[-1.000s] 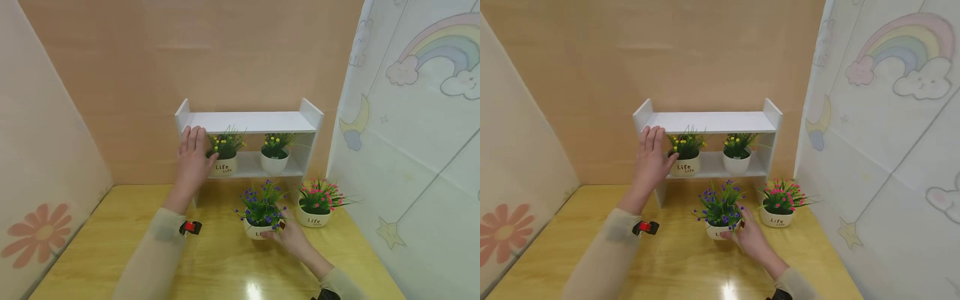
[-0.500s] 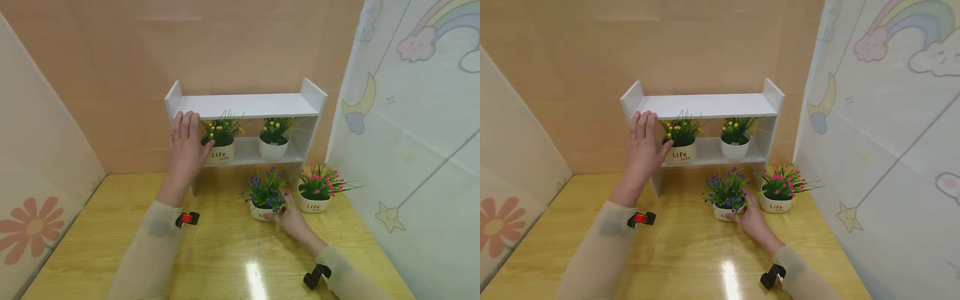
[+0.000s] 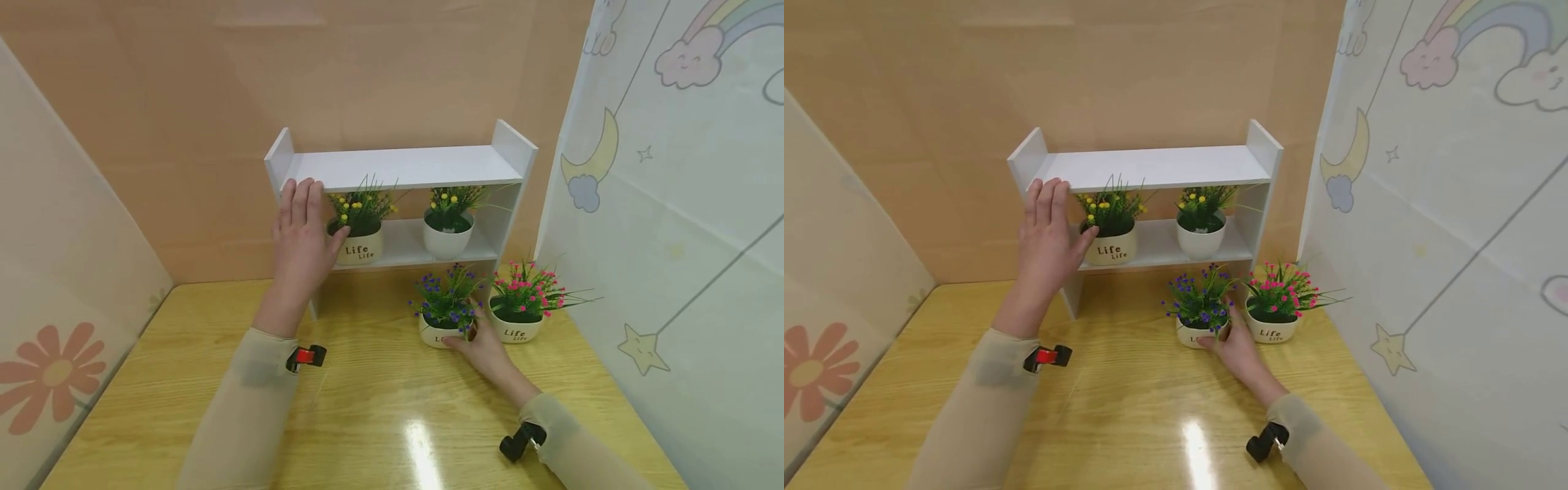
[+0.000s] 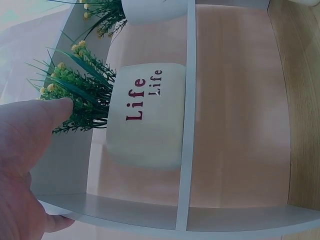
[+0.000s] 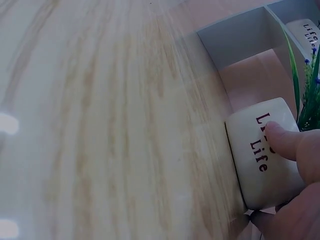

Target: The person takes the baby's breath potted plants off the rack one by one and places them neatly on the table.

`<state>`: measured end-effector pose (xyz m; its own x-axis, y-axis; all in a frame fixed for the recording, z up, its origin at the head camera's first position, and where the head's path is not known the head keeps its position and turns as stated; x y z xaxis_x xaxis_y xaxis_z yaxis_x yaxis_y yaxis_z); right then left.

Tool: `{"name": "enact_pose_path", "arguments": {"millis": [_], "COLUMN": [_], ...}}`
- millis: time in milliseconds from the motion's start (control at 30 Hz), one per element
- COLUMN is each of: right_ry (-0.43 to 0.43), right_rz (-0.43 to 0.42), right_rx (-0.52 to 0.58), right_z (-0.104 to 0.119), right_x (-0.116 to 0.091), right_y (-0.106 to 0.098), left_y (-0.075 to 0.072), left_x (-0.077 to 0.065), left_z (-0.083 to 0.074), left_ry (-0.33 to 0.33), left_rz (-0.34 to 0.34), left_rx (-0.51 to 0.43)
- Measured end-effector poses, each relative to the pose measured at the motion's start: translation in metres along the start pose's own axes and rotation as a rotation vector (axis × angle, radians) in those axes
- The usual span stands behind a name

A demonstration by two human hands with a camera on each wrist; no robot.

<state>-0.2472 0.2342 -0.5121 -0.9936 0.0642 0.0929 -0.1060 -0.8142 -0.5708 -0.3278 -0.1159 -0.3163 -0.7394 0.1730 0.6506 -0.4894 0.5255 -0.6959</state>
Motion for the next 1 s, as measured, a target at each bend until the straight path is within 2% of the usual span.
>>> {"name": "enact_pose_path", "arguments": {"millis": [233, 433, 633, 867, 1000], "right_ry": [-0.052, 0.034, 0.053, 0.017, 0.007], "right_rz": [0.043, 0.103, 0.105, 0.056, 0.035], "right_rx": [-0.017, -0.011, -0.025, -0.001, 0.056], "right_z": [0.005, 0.012, 0.019, 0.039, 0.051], "right_x": [-0.013, -0.042, -0.06, -0.07, -0.076], "right_y": [0.0, -0.001, -0.003, -0.013, -0.02], "left_y": [-0.005, -0.003, 0.0, -0.003, -0.005], "left_x": [0.0, -0.009, -0.015, -0.007, -0.004], "left_z": [0.0, 0.003, 0.005, 0.0, -0.004], "left_ry": [-0.013, -0.011, -0.024, -0.015, -0.016], "left_rz": [0.015, 0.01, 0.022, 0.012, 0.011], "left_rx": [0.005, 0.0, 0.0, 0.004, 0.007]}}
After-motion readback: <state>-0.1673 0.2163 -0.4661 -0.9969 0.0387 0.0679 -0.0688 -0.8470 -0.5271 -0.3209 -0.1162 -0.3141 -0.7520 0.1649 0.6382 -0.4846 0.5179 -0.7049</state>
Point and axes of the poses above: each hand's wrist, its own x-axis towards the middle knuckle, its own y-axis out of the palm, z = x × y, the point moved 1 cm from there along x, towards the middle knuckle, and after that the axes turned 4 degrees about -x, right-handed, at the moved point
